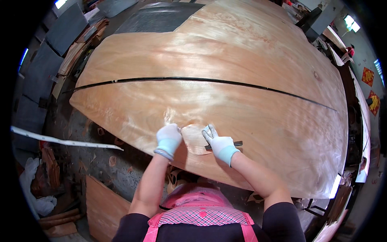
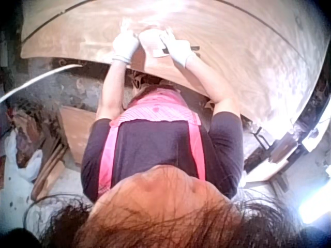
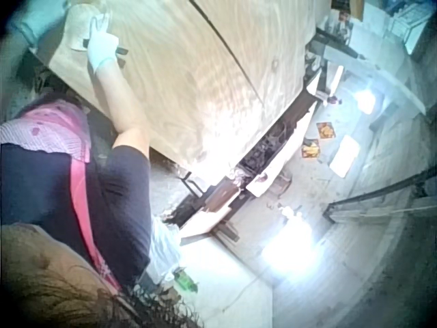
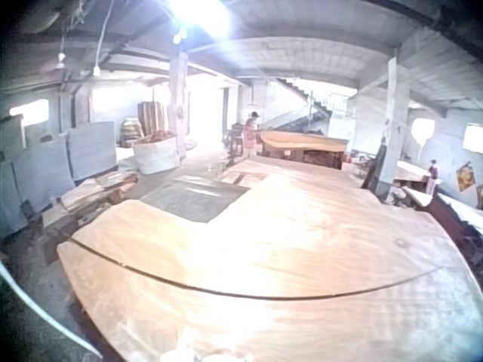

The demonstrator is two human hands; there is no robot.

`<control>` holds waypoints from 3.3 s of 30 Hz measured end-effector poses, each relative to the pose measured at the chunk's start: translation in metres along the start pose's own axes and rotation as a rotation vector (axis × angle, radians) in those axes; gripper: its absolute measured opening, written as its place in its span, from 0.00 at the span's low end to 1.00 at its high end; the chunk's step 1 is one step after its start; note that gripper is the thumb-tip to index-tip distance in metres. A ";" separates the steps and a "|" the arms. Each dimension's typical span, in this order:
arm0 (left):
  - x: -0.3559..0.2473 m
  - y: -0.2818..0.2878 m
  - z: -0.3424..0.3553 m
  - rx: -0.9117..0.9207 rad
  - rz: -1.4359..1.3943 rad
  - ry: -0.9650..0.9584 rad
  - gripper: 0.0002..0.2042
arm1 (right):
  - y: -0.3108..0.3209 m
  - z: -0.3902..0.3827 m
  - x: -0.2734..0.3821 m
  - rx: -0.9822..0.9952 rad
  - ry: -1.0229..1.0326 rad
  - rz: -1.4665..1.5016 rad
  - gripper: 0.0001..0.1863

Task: The person uses a utility knife to cut pieces of plywood veneer, then moves and stacks large plywood sheets onto a table.

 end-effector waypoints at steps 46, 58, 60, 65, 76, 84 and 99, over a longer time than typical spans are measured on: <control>-0.114 -0.059 -0.169 1.225 -0.754 -0.207 0.10 | -0.077 -0.195 0.013 -0.886 -0.460 1.451 0.14; -0.386 -0.166 -0.332 1.331 -0.704 -0.329 0.11 | -0.212 -0.509 -0.155 -1.300 -1.175 0.788 0.16; -0.437 -0.187 -0.355 1.345 -0.671 -0.342 0.11 | -0.229 -0.575 -0.198 -1.331 -1.106 0.561 0.20; -0.550 -0.236 -0.399 1.380 -0.524 -0.401 0.12 | -0.247 -0.666 -0.276 -0.746 -1.275 0.461 0.34; -0.686 -0.329 -0.446 1.412 -0.328 -0.416 0.11 | -0.258 -0.681 -0.295 -0.633 -1.102 0.492 0.35; -0.693 -0.306 -0.449 1.295 -0.168 -0.464 0.15 | -0.231 -0.685 -0.323 -0.340 -0.883 0.482 0.40; -0.295 -0.128 -0.298 1.113 -0.164 -0.188 0.21 | -0.148 -0.515 -0.213 -0.862 -0.576 0.538 0.30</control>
Point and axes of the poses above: each hand's wrist, its own z-axis towards the middle knuckle, its own y-axis out of the back of the hand, x = y × z, the point moved 4 cm from there along z, towards the middle knuckle, and after that the axes turned 10 degrees about y, right-handed, at the moved point
